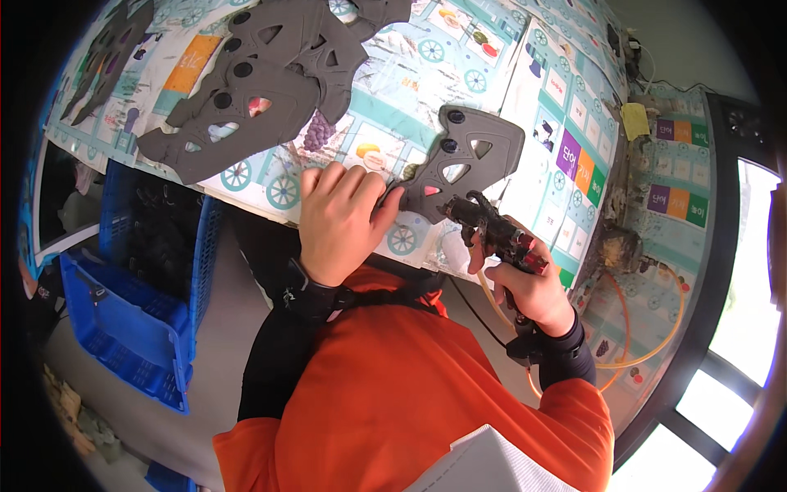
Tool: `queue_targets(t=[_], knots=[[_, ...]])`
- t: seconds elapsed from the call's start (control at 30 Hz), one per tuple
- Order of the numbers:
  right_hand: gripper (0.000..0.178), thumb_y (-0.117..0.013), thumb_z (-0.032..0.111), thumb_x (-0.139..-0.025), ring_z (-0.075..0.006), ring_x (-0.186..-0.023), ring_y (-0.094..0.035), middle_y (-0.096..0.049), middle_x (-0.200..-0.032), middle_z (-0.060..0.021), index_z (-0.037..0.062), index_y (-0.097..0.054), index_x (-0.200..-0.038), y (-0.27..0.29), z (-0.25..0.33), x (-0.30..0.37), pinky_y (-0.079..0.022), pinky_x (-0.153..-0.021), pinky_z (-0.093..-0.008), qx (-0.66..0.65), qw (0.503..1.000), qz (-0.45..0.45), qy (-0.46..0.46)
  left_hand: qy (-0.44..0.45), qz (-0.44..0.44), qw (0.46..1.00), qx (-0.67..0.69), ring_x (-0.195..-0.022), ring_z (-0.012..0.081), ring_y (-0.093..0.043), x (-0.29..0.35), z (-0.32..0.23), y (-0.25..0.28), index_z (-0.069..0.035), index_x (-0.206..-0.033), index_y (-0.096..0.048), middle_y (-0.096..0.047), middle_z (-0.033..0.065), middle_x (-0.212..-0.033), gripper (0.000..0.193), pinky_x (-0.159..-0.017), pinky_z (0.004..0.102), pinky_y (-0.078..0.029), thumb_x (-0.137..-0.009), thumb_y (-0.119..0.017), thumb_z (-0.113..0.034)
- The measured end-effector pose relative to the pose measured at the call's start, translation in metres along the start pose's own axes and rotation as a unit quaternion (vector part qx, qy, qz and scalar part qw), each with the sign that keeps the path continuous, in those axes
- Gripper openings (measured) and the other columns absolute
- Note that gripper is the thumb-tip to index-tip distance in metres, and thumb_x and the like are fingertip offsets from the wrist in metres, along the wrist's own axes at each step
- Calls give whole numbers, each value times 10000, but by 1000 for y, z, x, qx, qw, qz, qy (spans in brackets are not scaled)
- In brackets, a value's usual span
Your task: Applying adhesive to grey shoe upper components using a pneumatic spray gun.
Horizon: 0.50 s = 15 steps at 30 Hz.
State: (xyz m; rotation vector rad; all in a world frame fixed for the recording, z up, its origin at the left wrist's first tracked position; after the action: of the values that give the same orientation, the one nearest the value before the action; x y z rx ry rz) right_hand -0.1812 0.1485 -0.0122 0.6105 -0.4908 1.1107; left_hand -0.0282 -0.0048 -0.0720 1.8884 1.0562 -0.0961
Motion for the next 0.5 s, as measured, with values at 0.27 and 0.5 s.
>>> queue_targets(t=[0.27, 0.5], knots=[[243, -653, 74, -906, -33, -508, -471, -647, -796, -20, 6, -603, -1133, -2, -9, 0, -347, -440, -206, -8, 999, -25, -42, -4, -10, 1000, 3, -692, 219, -495, 0, 2, -1, -114, -726, -526, -505, 9, -689, 265, -687, 355, -332, -787, -777, -176], [199, -654, 103, -912, -43, -546, -483, -609, -749, -4, 14, -618, -1087, -11, -9, -1, -364, -483, -210, -29, 997, 2, -65, -4, -9, 1000, -5, -693, 217, -496, 1, 2, -2, -111, -727, -527, -506, 10, -689, 267, -687, 355, -334, -790, -777, -181]])
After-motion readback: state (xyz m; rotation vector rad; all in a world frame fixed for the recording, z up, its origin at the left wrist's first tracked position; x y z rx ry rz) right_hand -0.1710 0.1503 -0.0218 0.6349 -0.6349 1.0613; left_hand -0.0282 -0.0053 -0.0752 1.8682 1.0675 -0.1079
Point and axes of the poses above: each hand's wrist, its own x-axis away from the middle knuckle, its own y-axis out of the back of the hand, z = x × y, the point moved 6 cm from there along -x, towards the middle knuckle
